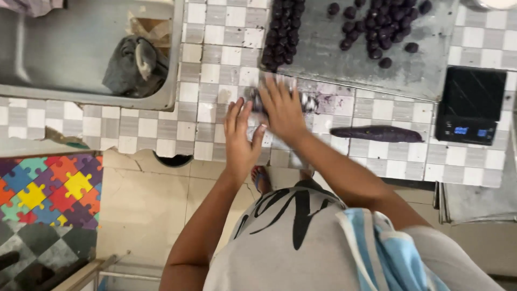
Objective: Weighing small portions of purple dough on a digital scale and rolling them into balls by hand.
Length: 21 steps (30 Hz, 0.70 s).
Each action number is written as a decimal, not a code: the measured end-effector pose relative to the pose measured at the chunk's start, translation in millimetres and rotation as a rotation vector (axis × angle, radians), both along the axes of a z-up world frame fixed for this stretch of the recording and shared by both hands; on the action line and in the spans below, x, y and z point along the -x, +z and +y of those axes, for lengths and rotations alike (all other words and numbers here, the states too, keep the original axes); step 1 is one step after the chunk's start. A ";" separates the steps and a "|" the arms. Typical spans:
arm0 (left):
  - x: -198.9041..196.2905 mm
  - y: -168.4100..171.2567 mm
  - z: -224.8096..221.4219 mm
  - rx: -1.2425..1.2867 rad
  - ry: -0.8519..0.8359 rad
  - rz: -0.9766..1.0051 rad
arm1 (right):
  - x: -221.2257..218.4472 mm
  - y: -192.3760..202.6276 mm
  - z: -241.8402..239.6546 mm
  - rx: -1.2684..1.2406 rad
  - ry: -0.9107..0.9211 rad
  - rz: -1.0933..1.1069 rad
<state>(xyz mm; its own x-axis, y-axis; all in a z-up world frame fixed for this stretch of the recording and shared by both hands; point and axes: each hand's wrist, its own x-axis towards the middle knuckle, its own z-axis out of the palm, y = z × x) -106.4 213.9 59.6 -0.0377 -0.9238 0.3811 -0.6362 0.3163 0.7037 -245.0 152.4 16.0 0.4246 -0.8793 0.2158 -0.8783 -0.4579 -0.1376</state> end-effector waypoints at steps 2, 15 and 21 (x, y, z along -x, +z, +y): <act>13.4 -0.9 -5.5 0.068 -0.056 0.030 | 12.1 14.9 45.2 0.123 0.080 -0.081; 33.6 -32.5 34.6 0.030 -0.224 -0.568 | 55.2 12.0 98.6 0.085 0.084 -0.050; 31.7 -53.0 -63.1 0.089 -0.065 -0.558 | 62.8 9.5 15.6 -0.067 0.019 -0.002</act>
<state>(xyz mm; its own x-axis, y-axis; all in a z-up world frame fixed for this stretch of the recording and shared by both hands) -138.2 150.8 6.6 -0.3118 -0.8778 0.3637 -0.8809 0.4105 0.2355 -307.8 168.0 25.5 0.4412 -0.8834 0.1577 -0.8691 -0.4645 -0.1701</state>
